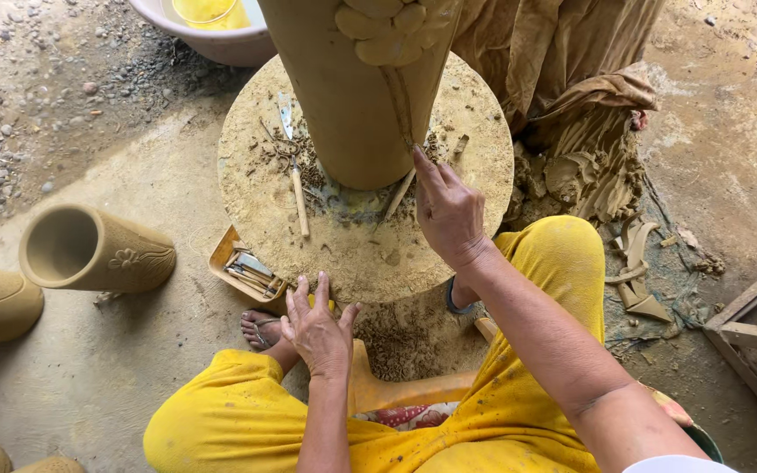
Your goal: The person sits on a low stool and carves a floral design into the side of a large clay pot using a small wooden tool. They rotate the pot on a circular base to access different sections and refine the carved patterns.
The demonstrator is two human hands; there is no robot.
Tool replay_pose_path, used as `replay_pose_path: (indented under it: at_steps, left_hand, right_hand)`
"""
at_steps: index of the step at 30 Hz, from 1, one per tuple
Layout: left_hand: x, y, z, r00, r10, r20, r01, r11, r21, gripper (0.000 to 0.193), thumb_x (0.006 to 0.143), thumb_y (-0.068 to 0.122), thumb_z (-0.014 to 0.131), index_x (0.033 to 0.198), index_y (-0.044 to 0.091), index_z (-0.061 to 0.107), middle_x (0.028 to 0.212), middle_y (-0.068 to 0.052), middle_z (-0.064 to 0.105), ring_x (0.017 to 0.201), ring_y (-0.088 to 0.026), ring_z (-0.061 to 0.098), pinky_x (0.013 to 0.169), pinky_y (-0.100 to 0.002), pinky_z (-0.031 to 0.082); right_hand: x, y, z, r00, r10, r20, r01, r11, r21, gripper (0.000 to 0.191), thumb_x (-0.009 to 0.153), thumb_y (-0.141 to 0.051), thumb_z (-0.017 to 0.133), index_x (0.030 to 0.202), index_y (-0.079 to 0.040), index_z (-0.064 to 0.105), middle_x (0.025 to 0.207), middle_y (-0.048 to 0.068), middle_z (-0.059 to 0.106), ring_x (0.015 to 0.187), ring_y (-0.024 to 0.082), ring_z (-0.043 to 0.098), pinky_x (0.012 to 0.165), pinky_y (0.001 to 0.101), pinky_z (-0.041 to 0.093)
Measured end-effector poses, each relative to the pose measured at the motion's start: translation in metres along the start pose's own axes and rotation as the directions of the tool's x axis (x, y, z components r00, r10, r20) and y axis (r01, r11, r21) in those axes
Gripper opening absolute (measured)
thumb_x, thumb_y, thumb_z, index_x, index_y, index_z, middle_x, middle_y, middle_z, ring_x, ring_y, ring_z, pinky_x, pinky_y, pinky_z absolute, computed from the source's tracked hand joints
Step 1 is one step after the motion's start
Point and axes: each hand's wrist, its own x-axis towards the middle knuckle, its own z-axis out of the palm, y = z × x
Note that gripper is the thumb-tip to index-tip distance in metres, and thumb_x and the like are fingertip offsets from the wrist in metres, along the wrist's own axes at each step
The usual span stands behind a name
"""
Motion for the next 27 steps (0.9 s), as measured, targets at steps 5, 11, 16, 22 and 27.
replay_pose_path:
  at_steps: [5,11,16,22,27]
  left_hand:
    - [0.001,0.0,-0.003,1.0,0.015,-0.005,-0.015,1.0,-0.009,0.085,0.066,0.047,0.088,0.142,0.025,0.058,0.153,-0.009,0.045,0.143,-0.034,0.038,0.112,-0.062,0.031]
    - [0.004,-0.001,-0.006,1.0,0.008,0.002,-0.007,1.0,-0.02,0.082,0.067,0.047,0.088,0.141,0.026,0.06,0.152,-0.008,0.047,0.143,-0.034,0.038,0.112,-0.064,0.03]
    - [0.008,-0.006,0.002,1.0,0.006,0.023,-0.007,1.0,0.022,0.08,0.066,0.049,0.088,0.139,0.028,0.061,0.152,-0.006,0.046,0.144,-0.035,0.036,0.109,-0.069,0.03]
    - [0.028,-0.02,0.005,0.974,0.084,-0.211,-0.08,0.996,0.026,0.026,0.086,0.043,0.073,0.103,0.023,0.076,0.114,-0.004,0.071,0.109,-0.031,0.062,0.087,-0.056,0.049]
    - [0.058,0.039,-0.018,0.968,-0.068,-0.241,-0.08,0.828,-0.555,0.03,0.106,0.034,0.058,0.12,0.008,0.065,0.098,-0.01,0.066,0.079,-0.019,0.059,0.065,-0.031,0.049]
  right_hand:
    - [-0.002,0.0,0.007,1.0,0.002,-0.029,-0.003,1.0,-0.021,0.066,0.101,-0.005,0.066,0.16,-0.02,0.039,0.08,0.004,0.063,0.054,0.009,0.05,0.045,0.0265,0.048]
    - [-0.021,0.022,0.027,0.99,0.049,0.135,-0.028,0.988,-0.154,0.052,0.103,-0.007,0.066,0.152,-0.01,0.05,0.067,0.003,0.059,0.043,0.01,0.043,0.032,0.0277,0.039]
    - [-0.045,0.044,0.01,0.934,0.17,0.315,-0.116,0.976,-0.183,0.026,0.107,-0.008,0.057,0.131,-0.011,0.065,0.065,0.002,0.057,0.043,0.009,0.042,0.035,0.0256,0.035]
    - [-0.043,0.06,-0.022,0.682,0.659,0.318,-0.73,0.586,0.35,0.032,0.098,-0.003,0.058,0.13,-0.004,0.064,0.074,0.002,0.069,0.045,0.004,0.051,0.033,0.0195,0.04]
    - [-0.034,0.065,-0.018,0.472,0.756,0.453,-0.799,0.15,0.582,0.035,0.096,-0.001,0.061,0.131,-0.001,0.06,0.069,0.003,0.063,0.045,0.006,0.053,0.038,0.0207,0.041]
